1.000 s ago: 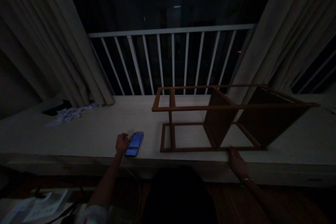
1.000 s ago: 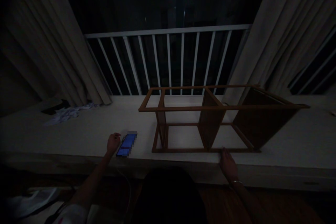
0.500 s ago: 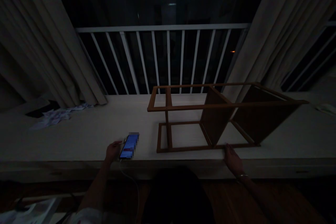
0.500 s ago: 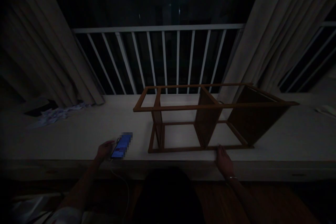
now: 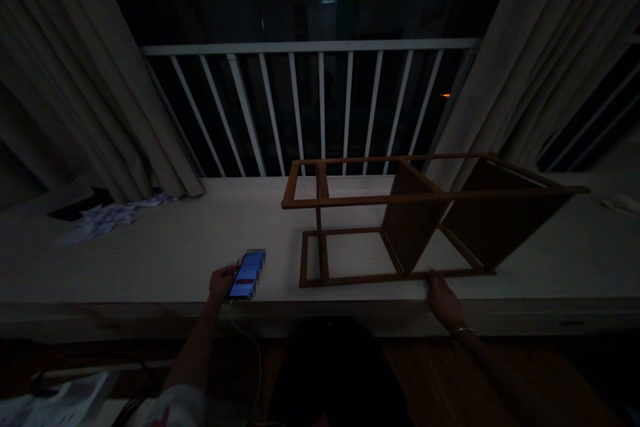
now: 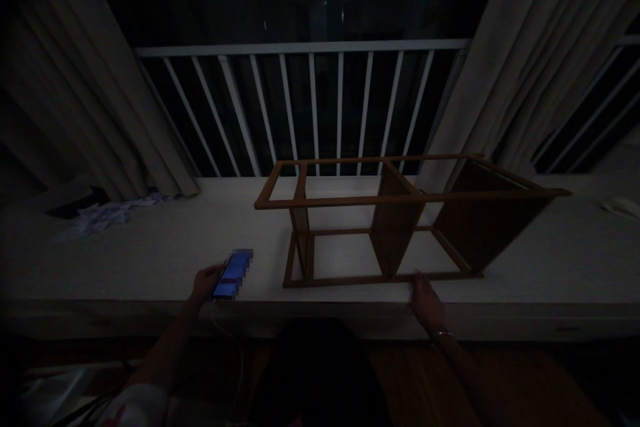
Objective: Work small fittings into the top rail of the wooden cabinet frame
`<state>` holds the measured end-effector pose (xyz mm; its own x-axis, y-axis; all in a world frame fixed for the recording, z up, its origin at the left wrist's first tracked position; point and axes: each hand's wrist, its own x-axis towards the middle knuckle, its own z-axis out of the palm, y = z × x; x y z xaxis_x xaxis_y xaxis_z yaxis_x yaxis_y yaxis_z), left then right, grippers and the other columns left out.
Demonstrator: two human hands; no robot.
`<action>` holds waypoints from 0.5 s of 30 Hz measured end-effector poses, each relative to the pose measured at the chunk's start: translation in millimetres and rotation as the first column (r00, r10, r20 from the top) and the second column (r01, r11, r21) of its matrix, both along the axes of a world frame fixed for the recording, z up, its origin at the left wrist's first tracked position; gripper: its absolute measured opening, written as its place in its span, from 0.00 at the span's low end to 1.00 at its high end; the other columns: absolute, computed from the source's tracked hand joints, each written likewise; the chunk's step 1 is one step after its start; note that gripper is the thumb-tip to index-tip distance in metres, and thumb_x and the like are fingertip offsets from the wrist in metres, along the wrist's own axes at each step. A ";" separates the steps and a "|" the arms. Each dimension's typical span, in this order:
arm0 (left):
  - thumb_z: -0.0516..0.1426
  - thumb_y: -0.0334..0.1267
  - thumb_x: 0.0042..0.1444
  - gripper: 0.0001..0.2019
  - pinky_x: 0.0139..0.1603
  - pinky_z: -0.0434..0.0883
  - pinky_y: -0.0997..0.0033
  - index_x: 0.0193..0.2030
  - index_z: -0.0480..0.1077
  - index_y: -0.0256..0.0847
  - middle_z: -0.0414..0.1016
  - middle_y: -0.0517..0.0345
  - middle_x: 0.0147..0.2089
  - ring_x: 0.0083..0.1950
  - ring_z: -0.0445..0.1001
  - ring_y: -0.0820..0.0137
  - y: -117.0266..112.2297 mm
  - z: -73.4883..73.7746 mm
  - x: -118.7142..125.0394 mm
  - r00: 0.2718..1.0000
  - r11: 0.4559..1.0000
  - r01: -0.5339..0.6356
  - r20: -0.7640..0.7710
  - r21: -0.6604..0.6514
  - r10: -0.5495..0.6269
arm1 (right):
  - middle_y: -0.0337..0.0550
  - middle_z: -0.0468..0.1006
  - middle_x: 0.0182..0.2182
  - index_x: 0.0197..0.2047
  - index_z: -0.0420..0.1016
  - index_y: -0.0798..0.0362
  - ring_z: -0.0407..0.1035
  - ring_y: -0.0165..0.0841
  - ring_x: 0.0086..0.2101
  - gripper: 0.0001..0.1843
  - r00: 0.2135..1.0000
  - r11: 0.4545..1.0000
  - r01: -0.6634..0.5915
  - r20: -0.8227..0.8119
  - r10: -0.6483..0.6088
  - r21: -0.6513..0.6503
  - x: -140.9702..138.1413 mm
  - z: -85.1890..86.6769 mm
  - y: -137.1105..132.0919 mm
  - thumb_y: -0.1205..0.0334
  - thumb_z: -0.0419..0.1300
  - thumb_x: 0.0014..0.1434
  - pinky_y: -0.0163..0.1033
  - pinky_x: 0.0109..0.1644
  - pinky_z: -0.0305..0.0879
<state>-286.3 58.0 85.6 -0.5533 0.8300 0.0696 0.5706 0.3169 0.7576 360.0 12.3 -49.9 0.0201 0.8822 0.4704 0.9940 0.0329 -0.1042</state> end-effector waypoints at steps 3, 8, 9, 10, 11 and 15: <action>0.53 0.37 0.42 0.13 0.26 0.66 0.74 0.31 0.74 0.33 0.75 0.56 0.23 0.30 0.72 0.67 1.6 -1.6 -3.3 1.000 1.000 -0.003 -0.022 -0.024 0.002 | 0.50 0.56 0.57 0.59 0.48 0.59 0.50 0.39 0.56 0.34 1.000 1.000 -0.006 0.000 0.007 0.015 0.3 -1.8 0.7 0.74 0.45 0.47 0.46 0.55 0.56; 0.54 0.39 0.42 0.13 0.27 0.64 0.75 0.31 0.74 0.34 0.74 0.58 0.23 0.31 0.72 0.66 5.6 -5.8 -8.6 0.998 0.999 -0.013 -0.065 -0.053 0.010 | 0.51 0.57 0.56 0.60 0.47 0.60 0.50 0.38 0.57 0.32 1.000 1.000 0.012 0.024 -0.011 -0.011 0.8 -2.0 0.5 0.73 0.44 0.49 0.45 0.54 0.56; 0.54 0.39 0.42 0.13 0.26 0.64 0.75 0.31 0.74 0.35 0.74 0.58 0.23 0.31 0.71 0.66 6.6 -7.3 -9.5 0.997 0.998 -0.017 -0.075 -0.058 0.013 | 0.52 0.57 0.56 0.60 0.47 0.60 0.50 0.38 0.57 0.32 0.999 1.000 0.013 0.030 -0.012 -0.021 1.4 -1.8 0.0 0.73 0.44 0.50 0.44 0.54 0.56; 0.54 0.40 0.42 0.13 0.26 0.63 0.75 0.31 0.74 0.35 0.74 0.58 0.23 0.31 0.71 0.65 7.6 -9.0 -10.4 0.996 0.998 -0.022 -0.086 -0.062 0.017 | 0.52 0.56 0.56 0.60 0.46 0.61 0.50 0.38 0.57 0.32 0.999 1.000 0.013 0.035 -0.012 -0.028 2.2 -1.6 -0.6 0.72 0.44 0.50 0.43 0.54 0.57; 0.54 0.40 0.42 0.13 0.26 0.63 0.75 0.31 0.74 0.34 0.74 0.58 0.23 0.31 0.71 0.65 8.5 -10.8 -11.4 0.995 0.997 -0.027 -0.097 -0.066 0.020 | 0.53 0.56 0.57 0.60 0.46 0.61 0.50 0.38 0.57 0.32 0.999 0.999 0.010 0.039 -0.008 -0.032 3.3 -1.4 -1.2 0.72 0.44 0.51 0.43 0.54 0.57; 0.54 0.42 0.43 0.14 0.26 0.62 0.74 0.31 0.74 0.33 0.74 0.56 0.24 0.31 0.71 0.64 11.7 -18.4 -15.5 0.988 0.997 -0.043 -0.154 -0.067 0.032 | 0.52 0.55 0.57 0.60 0.46 0.60 0.50 0.38 0.57 0.31 0.998 0.999 -0.021 0.060 0.024 -0.044 7.3 -1.0 -3.2 0.70 0.45 0.52 0.43 0.55 0.56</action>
